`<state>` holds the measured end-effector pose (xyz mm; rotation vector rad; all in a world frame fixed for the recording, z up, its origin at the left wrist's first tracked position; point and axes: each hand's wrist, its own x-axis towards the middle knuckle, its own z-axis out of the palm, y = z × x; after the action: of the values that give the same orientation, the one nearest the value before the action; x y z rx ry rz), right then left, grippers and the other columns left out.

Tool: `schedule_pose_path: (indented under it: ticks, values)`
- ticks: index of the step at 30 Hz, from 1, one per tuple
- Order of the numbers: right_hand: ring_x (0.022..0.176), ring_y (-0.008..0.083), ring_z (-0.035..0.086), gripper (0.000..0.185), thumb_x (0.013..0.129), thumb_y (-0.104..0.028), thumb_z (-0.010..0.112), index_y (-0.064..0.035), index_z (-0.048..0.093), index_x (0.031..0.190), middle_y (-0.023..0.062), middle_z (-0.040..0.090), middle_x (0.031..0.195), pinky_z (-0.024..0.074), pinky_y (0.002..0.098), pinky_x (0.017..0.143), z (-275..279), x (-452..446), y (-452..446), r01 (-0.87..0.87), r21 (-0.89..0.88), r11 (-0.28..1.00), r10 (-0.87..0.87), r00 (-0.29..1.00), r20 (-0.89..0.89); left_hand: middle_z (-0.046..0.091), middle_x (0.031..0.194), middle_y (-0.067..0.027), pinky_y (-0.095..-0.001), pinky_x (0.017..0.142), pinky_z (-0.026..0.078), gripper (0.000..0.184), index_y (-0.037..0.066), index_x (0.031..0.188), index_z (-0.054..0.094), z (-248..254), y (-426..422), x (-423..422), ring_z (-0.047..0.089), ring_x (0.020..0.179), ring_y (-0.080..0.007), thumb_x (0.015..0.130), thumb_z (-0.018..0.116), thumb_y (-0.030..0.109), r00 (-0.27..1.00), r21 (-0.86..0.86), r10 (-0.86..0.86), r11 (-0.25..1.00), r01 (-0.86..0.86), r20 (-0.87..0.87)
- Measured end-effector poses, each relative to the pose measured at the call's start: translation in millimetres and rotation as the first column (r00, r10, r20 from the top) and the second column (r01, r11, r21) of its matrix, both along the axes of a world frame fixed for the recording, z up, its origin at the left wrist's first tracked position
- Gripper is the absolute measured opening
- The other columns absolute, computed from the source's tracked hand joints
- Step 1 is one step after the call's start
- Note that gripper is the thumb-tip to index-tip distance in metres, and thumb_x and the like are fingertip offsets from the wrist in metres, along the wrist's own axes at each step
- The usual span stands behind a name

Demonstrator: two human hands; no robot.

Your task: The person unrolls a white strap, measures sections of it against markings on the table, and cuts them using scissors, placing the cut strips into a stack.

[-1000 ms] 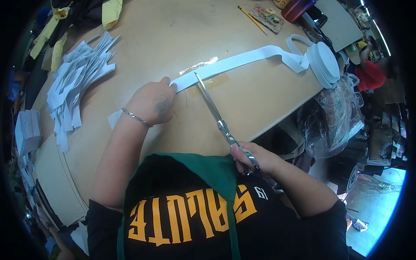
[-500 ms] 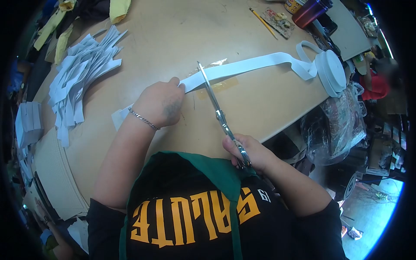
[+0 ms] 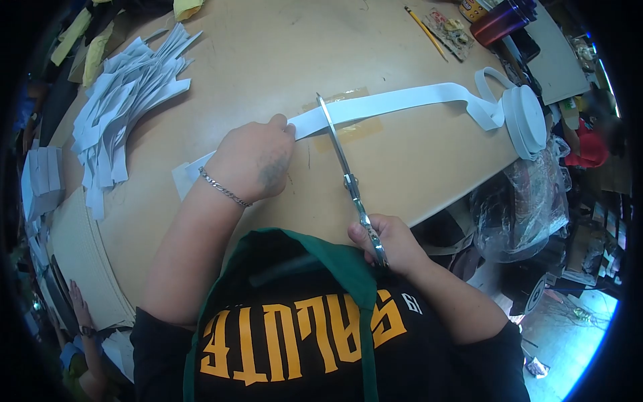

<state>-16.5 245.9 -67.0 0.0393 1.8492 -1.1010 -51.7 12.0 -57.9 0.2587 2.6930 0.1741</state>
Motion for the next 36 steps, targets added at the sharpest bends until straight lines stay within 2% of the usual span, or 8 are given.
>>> schedule_pose_path:
  ticks: [8, 14, 25, 28, 30, 32, 35, 36]
  values:
    - [0.043, 0.0033, 0.043, 0.036, 0.089, -0.035, 0.055, -0.0086, 0.052, 0.065, -0.0042, 0.047, 0.05, 0.0338, 0.0182, 0.042, 1.0, -1.3, -8.0, -0.021, 0.103, 0.995, 0.022, 1.0, -0.005, 0.054, 0.095, -0.015, -0.0365, 0.069, 0.051, 0.028, -0.003, 0.097, 0.055, 1.6, 0.4, 2.7, 0.061, 0.079, -0.0295, 0.07, 0.057, 0.004, 0.999, 0.011, 0.004, 1.0, -0.004, -0.044]
    - [0.046, 0.005, 0.046, 0.036, 0.087, -0.037, 0.059, -0.0045, 0.058, 0.071, -0.0017, 0.049, 0.052, 0.0356, 0.0193, 0.044, -2.5, -0.3, -5.8, -0.004, 0.084, 0.996, 0.001, 0.999, 0.035, 0.054, 0.095, -0.0155, -0.0372, 0.069, 0.051, 0.031, -0.002, 0.099, 0.052, 1.9, 1.2, 3.2, 0.061, 0.078, -0.0307, 0.07, 0.059, 0.005, 0.999, 0.022, 0.032, 0.999, -0.032, -0.021]
    - [0.058, 0.0101, 0.048, 0.034, 0.088, -0.039, 0.05, -0.0054, 0.05, 0.081, 0.0018, 0.05, 0.063, 0.0392, 0.025, 0.055, 23.4, -22.8, 51.8, -0.128, -0.389, 0.912, 0.117, 0.992, -0.052, 0.051, 0.099, -0.0168, -0.0378, 0.069, 0.051, 0.063, 0.013, 0.131, 0.04, 4.6, 15.4, 5.3, 0.062, 0.08, -0.0304, 0.071, 0.059, 0.008, 0.999, 0.013, 0.034, 0.999, -0.033, -0.032]
    - [0.059, 0.0111, 0.05, 0.034, 0.088, -0.037, 0.051, -0.0036, 0.053, 0.086, 0.0018, 0.05, 0.064, 0.0401, 0.0246, 0.057, 30.4, -48.1, 69.6, -0.217, -0.361, 0.907, 0.14, 0.963, -0.228, 0.051, 0.101, -0.0169, -0.0383, 0.07, 0.05, 0.064, 0.015, 0.131, 0.04, 7.4, 18.4, 3.1, 0.062, 0.08, -0.0308, 0.07, 0.06, 0.009, 0.999, -0.006, 0.049, 0.999, -0.049, 0.002]
    - [0.06, 0.0126, 0.051, 0.039, 0.084, -0.041, 0.057, -0.0019, 0.054, 0.083, 0.0038, 0.052, 0.066, 0.0407, 0.0258, 0.058, 40.7, -81.7, 62.7, -0.137, -0.301, 0.944, 0.055, 0.962, -0.268, 0.05, 0.101, -0.0172, -0.0387, 0.07, 0.05, 0.066, 0.016, 0.131, 0.04, 8.8, 19.3, 2.1, 0.062, 0.08, -0.031, 0.069, 0.06, 0.009, 0.999, -0.021, 0.049, 0.999, -0.048, 0.01]
    - [0.06, 0.013, 0.051, 0.043, 0.079, -0.044, 0.063, -0.0016, 0.056, 0.076, 0.0039, 0.054, 0.067, 0.0409, 0.0285, 0.057, 38.4, -130.5, 41.7, -0.072, 0.221, 0.973, 0.189, 0.799, -0.571, 0.05, 0.102, -0.0173, -0.0388, 0.07, 0.05, 0.066, 0.016, 0.131, 0.04, 11.5, 21.3, 1.1, 0.062, 0.08, -0.0312, 0.069, 0.06, 0.01, 0.999, -0.046, 0.04, 0.998, -0.039, 0.024]
    - [0.049, 0.0109, 0.046, 0.041, 0.072, -0.042, 0.069, -0.0046, 0.053, 0.067, 0.0008, 0.047, 0.055, 0.0352, 0.026, 0.045, 27.1, -200.8, 3.2, 0.1, 0.383, 0.918, 0.24, 0.629, -0.739, 0.05, 0.103, -0.0173, -0.0393, 0.069, 0.05, 0.066, 0.017, 0.132, 0.039, 7.8, 21.5, 2.3, 0.062, 0.079, -0.0313, 0.069, 0.059, 0.01, 1.0, -0.064, 0.025, 0.998, -0.025, 0.0]
    - [0.06, 0.0182, 0.052, 0.041, 0.07, -0.042, 0.069, -0.0031, 0.057, 0.076, 0.0067, 0.053, 0.064, 0.0399, 0.0301, 0.055, 25.0, -224.1, -7.0, 0.106, 0.475, 0.874, 0.314, 0.623, -0.717, 0.05, 0.103, -0.0173, -0.0394, 0.069, 0.05, 0.066, 0.018, 0.132, 0.039, 6.0, 21.1, 3.7, 0.062, 0.078, -0.0313, 0.069, 0.058, 0.01, 1.0, -0.065, 0.024, 0.998, -0.025, -0.012]
